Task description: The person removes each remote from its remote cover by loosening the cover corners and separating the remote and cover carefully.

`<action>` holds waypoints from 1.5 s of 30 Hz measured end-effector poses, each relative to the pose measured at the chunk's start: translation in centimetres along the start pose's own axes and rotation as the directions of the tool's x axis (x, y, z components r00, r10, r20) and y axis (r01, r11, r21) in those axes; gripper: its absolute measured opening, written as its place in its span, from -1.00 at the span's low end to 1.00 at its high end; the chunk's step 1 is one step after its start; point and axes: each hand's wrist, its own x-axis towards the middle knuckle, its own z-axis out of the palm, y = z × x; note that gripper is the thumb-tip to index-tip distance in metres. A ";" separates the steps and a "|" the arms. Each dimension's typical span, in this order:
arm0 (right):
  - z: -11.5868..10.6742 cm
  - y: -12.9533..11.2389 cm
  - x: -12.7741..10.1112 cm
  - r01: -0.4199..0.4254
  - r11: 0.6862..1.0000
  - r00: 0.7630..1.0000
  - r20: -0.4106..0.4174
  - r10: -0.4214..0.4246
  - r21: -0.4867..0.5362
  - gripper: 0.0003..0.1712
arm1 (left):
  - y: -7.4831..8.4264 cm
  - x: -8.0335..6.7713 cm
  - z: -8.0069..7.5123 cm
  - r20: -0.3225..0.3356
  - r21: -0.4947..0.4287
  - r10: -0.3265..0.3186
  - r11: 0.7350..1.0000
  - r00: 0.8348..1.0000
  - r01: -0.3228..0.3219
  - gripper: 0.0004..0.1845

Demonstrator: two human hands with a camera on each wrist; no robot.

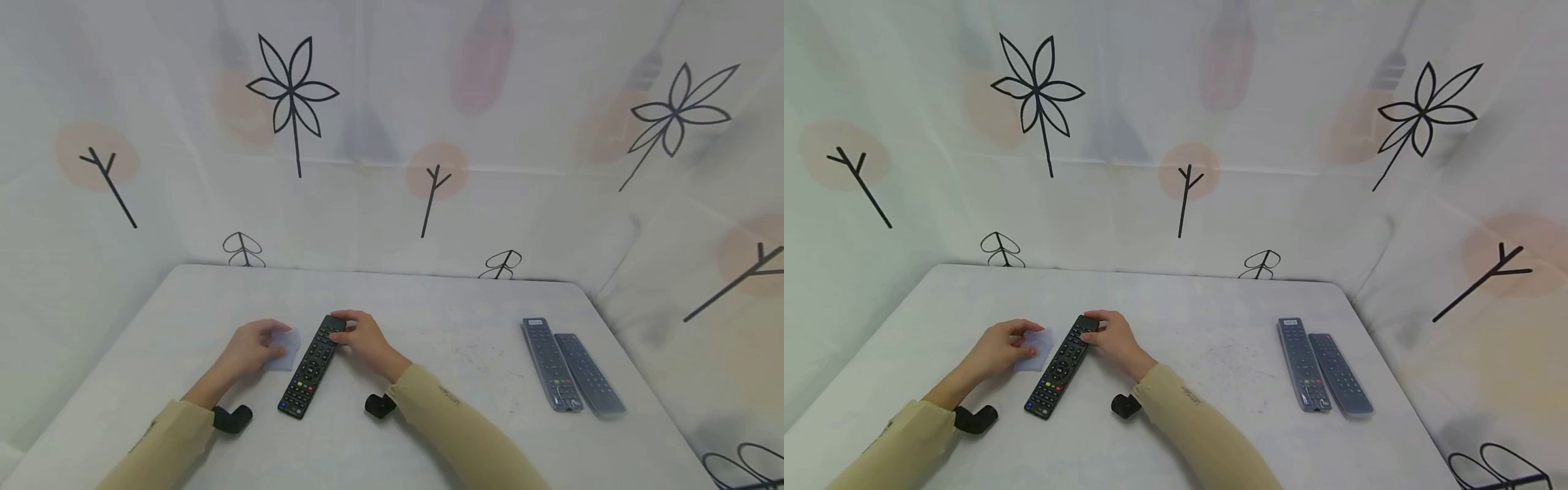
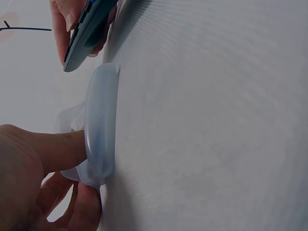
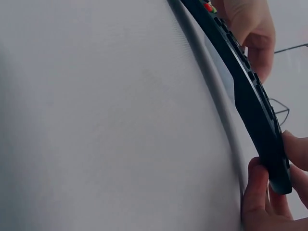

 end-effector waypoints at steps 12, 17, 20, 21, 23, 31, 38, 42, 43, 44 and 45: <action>1.3 -0.6 0.4 0.037 0.993 0.999 0.009 -0.037 -0.112 -0.37 | 0.2 0.2 -0.2 0.006 0.014 0.011 1.000 1.000 -0.011 -0.63; 1.6 -0.7 0.8 0.061 0.985 0.998 0.001 -0.061 -0.159 -0.43 | 0.1 0.4 -0.2 0.010 0.017 0.004 1.000 1.000 -0.005 -0.63; 2.0 -0.6 1.1 0.081 0.975 0.997 -0.005 -0.083 -0.207 -0.45 | 0.0 0.4 -0.2 0.010 0.015 0.012 1.000 1.000 -0.012 -0.62; 2.2 -0.6 1.2 0.089 0.972 0.996 -0.005 -0.092 -0.219 -0.46 | 0.0 0.4 -0.2 0.010 0.014 0.016 1.000 1.000 -0.016 -0.62; 2.5 -0.5 1.3 0.106 0.963 0.994 -0.001 -0.109 -0.247 -0.46 | -0.1 0.3 -0.1 0.010 0.017 0.024 1.000 1.000 -0.025 -0.62; 3.2 -0.1 1.5 0.098 0.942 0.993 -0.027 -0.113 -0.320 -0.46 | -0.2 -0.1 0.0 0.027 0.027 0.019 0.999 0.999 -0.020 -0.62; 3.1 -0.3 1.6 0.106 0.929 0.994 0.001 -0.114 -0.356 -0.46 | -0.2 -0.1 -0.1 0.011 0.021 0.033 0.999 0.999 -0.033 -0.62; 2.9 -0.5 1.7 0.106 0.923 0.994 0.002 -0.114 -0.369 -0.45 | 0.0 0.0 -0.2 0.013 0.026 0.036 0.999 0.999 -0.037 -0.62; 2.8 -0.5 1.7 0.108 0.923 0.993 0.001 -0.116 -0.370 -0.45 | 0.0 0.0 -0.2 0.013 0.028 0.035 0.999 0.999 -0.035 -0.62; 2.8 -0.6 1.7 0.112 0.921 0.993 0.000 -0.121 -0.374 -0.45 | 0.1 0.0 -0.2 0.013 0.031 0.035 0.999 0.999 -0.036 -0.62; 2.8 -0.6 1.6 0.115 0.920 0.992 -0.002 -0.125 -0.375 -0.45 | 0.1 0.0 -0.3 0.013 0.032 0.035 0.999 0.999 -0.036 -0.62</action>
